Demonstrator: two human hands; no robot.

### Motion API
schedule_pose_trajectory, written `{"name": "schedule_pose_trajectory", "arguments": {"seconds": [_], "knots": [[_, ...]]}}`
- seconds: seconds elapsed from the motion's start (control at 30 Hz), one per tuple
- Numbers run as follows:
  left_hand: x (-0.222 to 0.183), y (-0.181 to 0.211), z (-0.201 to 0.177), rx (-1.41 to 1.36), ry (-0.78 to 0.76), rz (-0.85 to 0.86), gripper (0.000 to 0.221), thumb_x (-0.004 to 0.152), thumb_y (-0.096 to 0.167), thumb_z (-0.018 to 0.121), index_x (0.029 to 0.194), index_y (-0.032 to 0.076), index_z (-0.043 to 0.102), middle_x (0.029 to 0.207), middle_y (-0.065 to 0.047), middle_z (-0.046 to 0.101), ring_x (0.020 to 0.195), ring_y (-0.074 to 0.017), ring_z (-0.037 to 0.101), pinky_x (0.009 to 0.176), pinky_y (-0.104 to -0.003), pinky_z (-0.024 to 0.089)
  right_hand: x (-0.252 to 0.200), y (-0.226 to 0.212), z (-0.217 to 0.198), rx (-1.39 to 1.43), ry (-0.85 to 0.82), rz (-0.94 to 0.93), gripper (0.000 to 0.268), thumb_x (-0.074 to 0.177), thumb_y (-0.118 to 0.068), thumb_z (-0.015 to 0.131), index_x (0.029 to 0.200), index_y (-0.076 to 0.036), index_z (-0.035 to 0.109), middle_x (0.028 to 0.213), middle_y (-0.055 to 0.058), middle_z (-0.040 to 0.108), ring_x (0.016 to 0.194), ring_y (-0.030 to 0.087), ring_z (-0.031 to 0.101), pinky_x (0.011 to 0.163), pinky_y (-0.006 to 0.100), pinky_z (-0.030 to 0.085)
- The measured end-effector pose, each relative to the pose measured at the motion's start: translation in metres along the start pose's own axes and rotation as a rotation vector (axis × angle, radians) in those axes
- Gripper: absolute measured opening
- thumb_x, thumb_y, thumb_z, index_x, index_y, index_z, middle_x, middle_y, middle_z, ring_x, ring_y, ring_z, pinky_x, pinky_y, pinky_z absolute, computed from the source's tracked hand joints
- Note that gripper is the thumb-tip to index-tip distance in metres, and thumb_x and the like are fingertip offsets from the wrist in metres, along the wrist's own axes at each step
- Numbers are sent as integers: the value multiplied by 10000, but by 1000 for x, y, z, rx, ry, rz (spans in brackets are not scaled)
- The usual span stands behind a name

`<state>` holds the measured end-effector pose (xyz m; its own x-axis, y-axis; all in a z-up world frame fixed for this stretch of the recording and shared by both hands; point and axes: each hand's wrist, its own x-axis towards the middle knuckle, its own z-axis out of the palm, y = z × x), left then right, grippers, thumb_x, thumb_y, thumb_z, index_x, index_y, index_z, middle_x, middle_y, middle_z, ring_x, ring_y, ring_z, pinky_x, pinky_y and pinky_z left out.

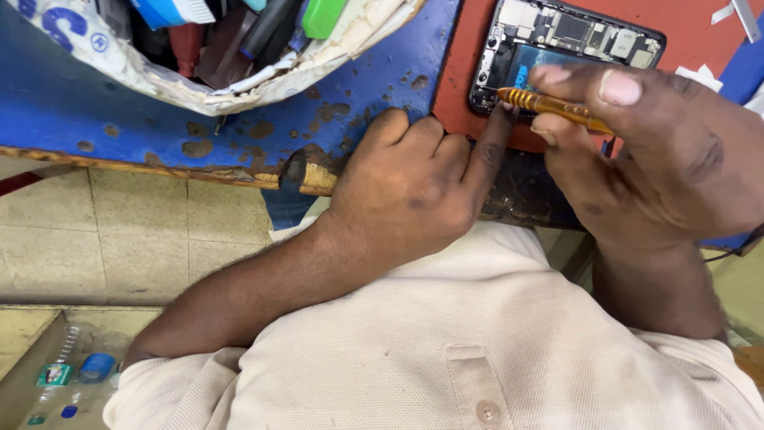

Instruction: The person reassembles a disassembled smartphone by aligning the screen assembly with the chassis and securing it with screws using a screwdriver. After closing the device, they power it on, enter a passcode, and navigate the interface to verify functionality.

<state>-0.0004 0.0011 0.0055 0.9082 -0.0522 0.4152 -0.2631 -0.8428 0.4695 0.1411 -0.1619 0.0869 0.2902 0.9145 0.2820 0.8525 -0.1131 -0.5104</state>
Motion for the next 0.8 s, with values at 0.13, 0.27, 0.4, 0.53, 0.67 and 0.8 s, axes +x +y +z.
{"name": "schedule_pose_trajectory", "arguments": {"seconds": [0.13,0.27,0.4,0.53,0.67,0.8], "knots": [[-2,-1,0,-21,1,3,443,994,135,656,1392,-58,651,740,5,504,773,-172,521,738,-367,436,4,-1,0,112,-19,76,486,997,225,632,1387,-27,489,1161,273,719,955,263,769,787,288,647],[-1,-1,0,21,-14,23,432,996,131,660,1386,-53,651,714,12,489,741,-163,507,708,-360,428,5,-4,-4,36,-55,5,470,1032,220,645,1407,-4,469,1179,269,704,1009,273,757,848,301,639],[0,-1,-1,28,-21,20,451,1002,124,656,1417,-51,631,733,8,488,750,-167,509,724,-365,433,-4,-6,-9,12,-8,33,455,1037,216,639,1401,-1,474,1180,266,703,1010,273,754,849,301,635],[0,-2,-4,21,-38,28,452,1018,126,651,1438,-38,621,719,20,463,718,-158,484,699,-361,416,-38,-9,-13,-38,131,172,440,1042,212,634,1396,2,478,1180,264,701,1011,273,750,850,302,631],[0,0,-5,6,0,24,442,1021,63,656,1453,-24,616,738,27,423,727,-155,457,703,-361,397,-82,-6,-16,-115,294,324,425,1047,208,629,1391,6,482,1181,261,699,1011,273,746,851,303,627],[2,3,-2,6,43,-39,436,1024,82,688,1440,-35,622,787,21,419,759,-155,453,703,-376,370,-120,2,-17,-176,393,425,410,1052,204,624,1386,9,486,1182,259,698,1012,273,742,853,303,623]]}}
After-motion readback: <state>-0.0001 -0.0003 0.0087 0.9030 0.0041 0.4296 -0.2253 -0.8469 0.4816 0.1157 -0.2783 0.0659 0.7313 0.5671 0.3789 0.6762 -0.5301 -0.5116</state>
